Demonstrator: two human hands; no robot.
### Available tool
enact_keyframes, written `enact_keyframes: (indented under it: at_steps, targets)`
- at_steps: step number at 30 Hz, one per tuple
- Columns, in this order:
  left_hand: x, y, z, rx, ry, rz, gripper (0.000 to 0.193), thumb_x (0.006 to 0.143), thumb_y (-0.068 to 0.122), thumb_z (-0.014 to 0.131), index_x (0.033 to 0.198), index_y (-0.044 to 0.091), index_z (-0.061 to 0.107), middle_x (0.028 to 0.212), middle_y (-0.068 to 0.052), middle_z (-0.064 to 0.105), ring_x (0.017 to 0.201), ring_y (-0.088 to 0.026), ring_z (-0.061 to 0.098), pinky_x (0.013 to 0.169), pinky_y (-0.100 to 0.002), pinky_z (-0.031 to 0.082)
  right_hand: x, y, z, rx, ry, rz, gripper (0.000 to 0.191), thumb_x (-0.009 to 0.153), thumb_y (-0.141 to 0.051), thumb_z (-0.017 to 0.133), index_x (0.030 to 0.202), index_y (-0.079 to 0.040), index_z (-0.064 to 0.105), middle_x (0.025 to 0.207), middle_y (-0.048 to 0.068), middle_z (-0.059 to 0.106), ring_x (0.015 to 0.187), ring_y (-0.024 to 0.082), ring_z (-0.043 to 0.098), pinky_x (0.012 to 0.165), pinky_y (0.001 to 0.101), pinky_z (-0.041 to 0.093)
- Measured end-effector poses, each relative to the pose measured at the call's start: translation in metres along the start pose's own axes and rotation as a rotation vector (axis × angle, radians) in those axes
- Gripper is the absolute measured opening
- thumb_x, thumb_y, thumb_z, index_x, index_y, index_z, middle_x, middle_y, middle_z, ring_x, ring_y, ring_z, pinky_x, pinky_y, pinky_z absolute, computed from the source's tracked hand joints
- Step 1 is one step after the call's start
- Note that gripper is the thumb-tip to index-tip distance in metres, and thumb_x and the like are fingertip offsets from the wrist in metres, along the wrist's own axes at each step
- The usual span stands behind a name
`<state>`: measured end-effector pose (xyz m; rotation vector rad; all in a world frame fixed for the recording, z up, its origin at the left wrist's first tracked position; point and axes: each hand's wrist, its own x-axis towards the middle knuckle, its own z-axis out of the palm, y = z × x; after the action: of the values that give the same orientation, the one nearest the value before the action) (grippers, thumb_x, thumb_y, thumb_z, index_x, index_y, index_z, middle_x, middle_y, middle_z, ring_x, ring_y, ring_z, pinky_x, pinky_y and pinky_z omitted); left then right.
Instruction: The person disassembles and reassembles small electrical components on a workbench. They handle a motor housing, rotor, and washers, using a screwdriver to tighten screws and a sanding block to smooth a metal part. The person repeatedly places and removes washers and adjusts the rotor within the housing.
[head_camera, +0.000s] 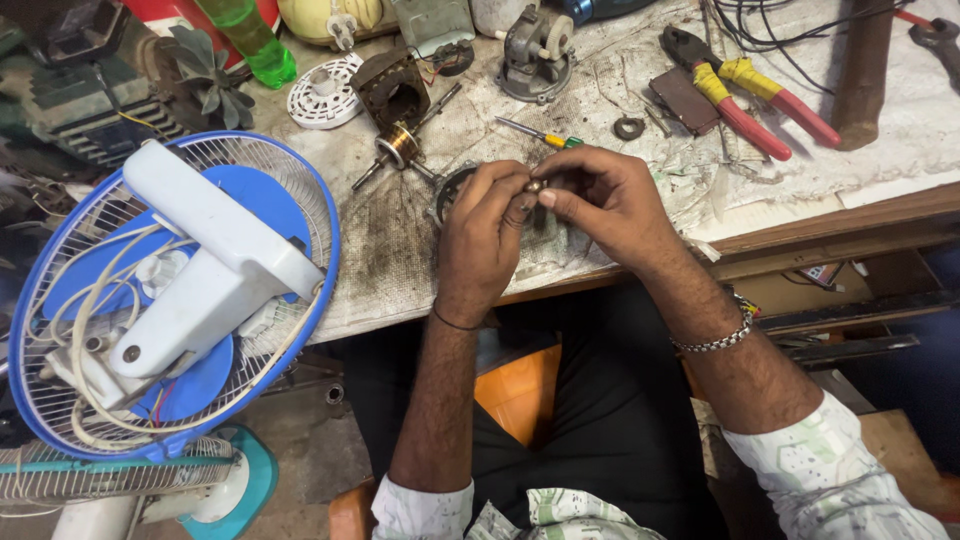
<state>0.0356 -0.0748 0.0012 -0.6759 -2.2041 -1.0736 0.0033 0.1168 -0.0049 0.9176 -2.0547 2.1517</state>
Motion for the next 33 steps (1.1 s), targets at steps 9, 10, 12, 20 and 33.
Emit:
enact_keyframes:
  at_steps: [9,10,12,20,33]
  targets:
    - [-0.013,0.011,-0.01,-0.052,-0.018,-0.015,0.025,0.11,0.022,0.056,0.12,0.002,0.066,0.122,-0.012,0.067,0.113,-0.028,0.069,0.095,-0.04,0.057,-0.014,-0.003,0.009,-0.03,0.015,0.0,0.028,0.099,-0.012,0.073,0.125,-0.001,0.066,0.11,0.008,0.073,0.102,0.012,0.071,0.09,0.0269,0.061]
    - [-0.021,0.04,0.02,-0.061,-0.02,-0.019,0.025,0.11,0.022,0.056,0.12,0.002,0.066,0.123,-0.012,0.068,0.114,-0.028,0.069,0.096,-0.039,0.057,-0.043,-0.014,-0.02,-0.026,0.021,-0.005,0.029,0.099,-0.012,0.073,0.125,-0.001,0.066,0.11,0.008,0.073,0.101,0.012,0.071,0.089,0.0267,0.061]
    - [-0.024,0.051,0.027,-0.061,-0.012,-0.008,0.024,0.11,0.023,0.057,0.12,0.002,0.066,0.122,-0.012,0.067,0.115,-0.028,0.069,0.097,-0.04,0.057,-0.053,-0.018,-0.028,-0.041,0.02,-0.019,0.029,0.1,-0.012,0.073,0.125,0.0,0.066,0.11,0.008,0.073,0.102,0.012,0.07,0.09,0.0268,0.061]
    - [-0.022,0.054,0.026,-0.036,-0.006,-0.007,0.023,0.109,0.023,0.059,0.119,0.003,0.067,0.121,-0.012,0.068,0.115,-0.028,0.068,0.097,-0.04,0.057,-0.052,-0.017,-0.027,-0.003,0.018,-0.002,0.026,0.1,-0.012,0.072,0.123,-0.001,0.068,0.112,0.007,0.073,0.103,0.01,0.07,0.091,0.0257,0.06]
    - [0.011,0.059,0.064,0.02,0.02,0.003,0.022,0.101,0.02,0.072,0.109,0.0,0.069,0.118,-0.01,0.067,0.11,-0.026,0.068,0.093,-0.038,0.057,-0.04,-0.019,-0.076,-0.03,-0.019,-0.032,0.025,0.105,-0.011,0.064,0.126,0.0,0.07,0.109,0.008,0.071,0.094,0.01,0.068,0.079,0.0229,0.059]
